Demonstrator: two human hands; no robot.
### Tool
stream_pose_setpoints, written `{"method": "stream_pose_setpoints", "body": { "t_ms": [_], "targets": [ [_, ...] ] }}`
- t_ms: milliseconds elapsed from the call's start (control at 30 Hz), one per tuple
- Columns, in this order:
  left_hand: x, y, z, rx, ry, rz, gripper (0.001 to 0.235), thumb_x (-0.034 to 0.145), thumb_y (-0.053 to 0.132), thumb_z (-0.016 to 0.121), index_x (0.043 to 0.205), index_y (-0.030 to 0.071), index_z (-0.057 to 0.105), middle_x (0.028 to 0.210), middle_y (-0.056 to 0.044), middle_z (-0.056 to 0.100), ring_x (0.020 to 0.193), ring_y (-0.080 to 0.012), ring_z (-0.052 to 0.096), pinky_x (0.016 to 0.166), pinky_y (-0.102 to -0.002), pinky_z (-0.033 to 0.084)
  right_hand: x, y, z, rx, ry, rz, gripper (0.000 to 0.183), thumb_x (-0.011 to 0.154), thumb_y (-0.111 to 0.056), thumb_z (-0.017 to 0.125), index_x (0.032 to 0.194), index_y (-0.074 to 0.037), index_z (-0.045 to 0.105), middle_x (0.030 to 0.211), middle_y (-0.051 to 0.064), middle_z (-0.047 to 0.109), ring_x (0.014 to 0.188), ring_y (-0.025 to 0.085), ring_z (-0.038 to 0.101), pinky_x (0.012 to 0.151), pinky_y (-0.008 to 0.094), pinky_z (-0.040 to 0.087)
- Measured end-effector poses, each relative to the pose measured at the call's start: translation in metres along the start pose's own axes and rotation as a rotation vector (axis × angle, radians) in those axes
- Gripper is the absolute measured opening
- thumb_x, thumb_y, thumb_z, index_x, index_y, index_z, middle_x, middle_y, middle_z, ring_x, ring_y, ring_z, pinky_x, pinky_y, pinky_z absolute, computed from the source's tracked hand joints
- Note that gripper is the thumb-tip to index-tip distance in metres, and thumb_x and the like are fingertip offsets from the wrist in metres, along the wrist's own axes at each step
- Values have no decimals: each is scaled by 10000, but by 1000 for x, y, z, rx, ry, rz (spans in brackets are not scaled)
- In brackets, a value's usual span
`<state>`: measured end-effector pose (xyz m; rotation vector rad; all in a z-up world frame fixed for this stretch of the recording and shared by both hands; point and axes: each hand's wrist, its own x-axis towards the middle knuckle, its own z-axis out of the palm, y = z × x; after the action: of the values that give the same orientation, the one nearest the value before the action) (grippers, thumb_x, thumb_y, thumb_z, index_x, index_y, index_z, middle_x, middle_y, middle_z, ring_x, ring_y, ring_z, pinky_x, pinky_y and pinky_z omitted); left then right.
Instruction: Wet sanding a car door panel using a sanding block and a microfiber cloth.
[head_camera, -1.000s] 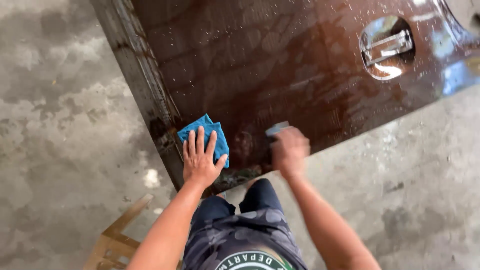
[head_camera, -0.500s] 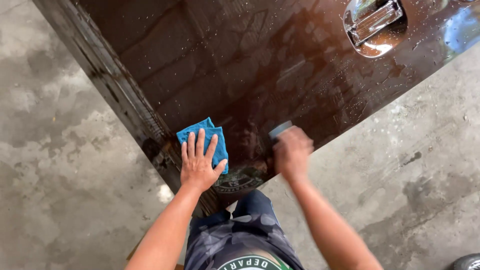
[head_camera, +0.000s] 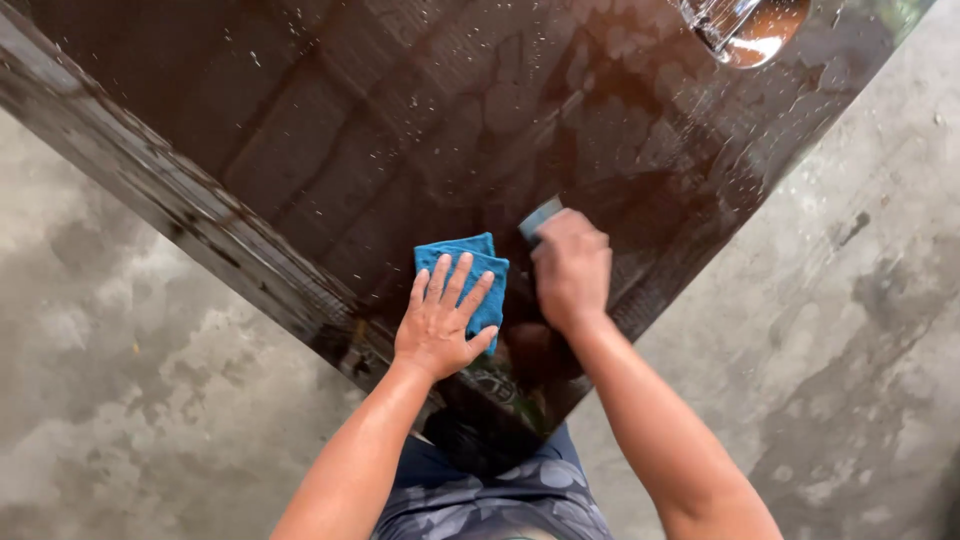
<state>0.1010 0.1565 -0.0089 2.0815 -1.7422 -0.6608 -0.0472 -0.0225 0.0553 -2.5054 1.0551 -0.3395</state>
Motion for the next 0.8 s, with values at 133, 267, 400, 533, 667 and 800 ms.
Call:
{"method": "stream_pose_setpoints", "body": {
  "t_ms": [133,267,400,533,667,800],
  "targets": [
    [-4,-91,-32,-42,8,173,801,878,630,586,1561,252,410,1675,-136,250,1534,-396,213,1213,-601,172,-42,-49,8,-22,-154,-160,382,838,-111,723,1210,-97,632,1283,184,642,1138,390,580,919,480,477],
    [-6,-155,-61,23,46,-11,809,912,603,595,1598,219,404,1693,-154,241,1547,-418,207,1239,-600,170,-93,-40,21,-339,176,320,305,916,-97,686,1215,-81,633,1317,164,631,1255,391,566,1064,494,434],
    [1,-161,-55,52,11,-79,851,912,614,574,1618,207,328,1695,-172,156,1542,-433,131,1227,-601,111,-97,-89,49,-382,184,408,310,899,-116,682,1200,-78,618,1335,173,609,1253,392,556,1029,496,429],
    [1,-172,-57,44,-9,-56,847,935,606,556,1644,233,280,1715,-158,116,1561,-413,96,1239,-592,86,-98,-141,68,-236,80,351,331,869,-122,686,1198,-120,643,1350,157,619,1193,379,557,977,482,447],
    [2,-193,-67,82,-76,79,859,919,632,560,1635,248,280,1703,-149,133,1552,-414,113,1234,-582,94,-109,-106,55,-266,41,330,362,873,-137,690,1231,-124,640,1383,125,605,1215,372,569,1024,491,454],
    [15,-215,-86,84,-117,121,856,874,646,575,1601,267,328,1699,-137,164,1555,-392,138,1247,-554,110,-108,-68,63,-410,311,672,337,920,-151,684,1250,-114,630,1427,128,579,1252,395,534,1067,512,430]
  ]
}}
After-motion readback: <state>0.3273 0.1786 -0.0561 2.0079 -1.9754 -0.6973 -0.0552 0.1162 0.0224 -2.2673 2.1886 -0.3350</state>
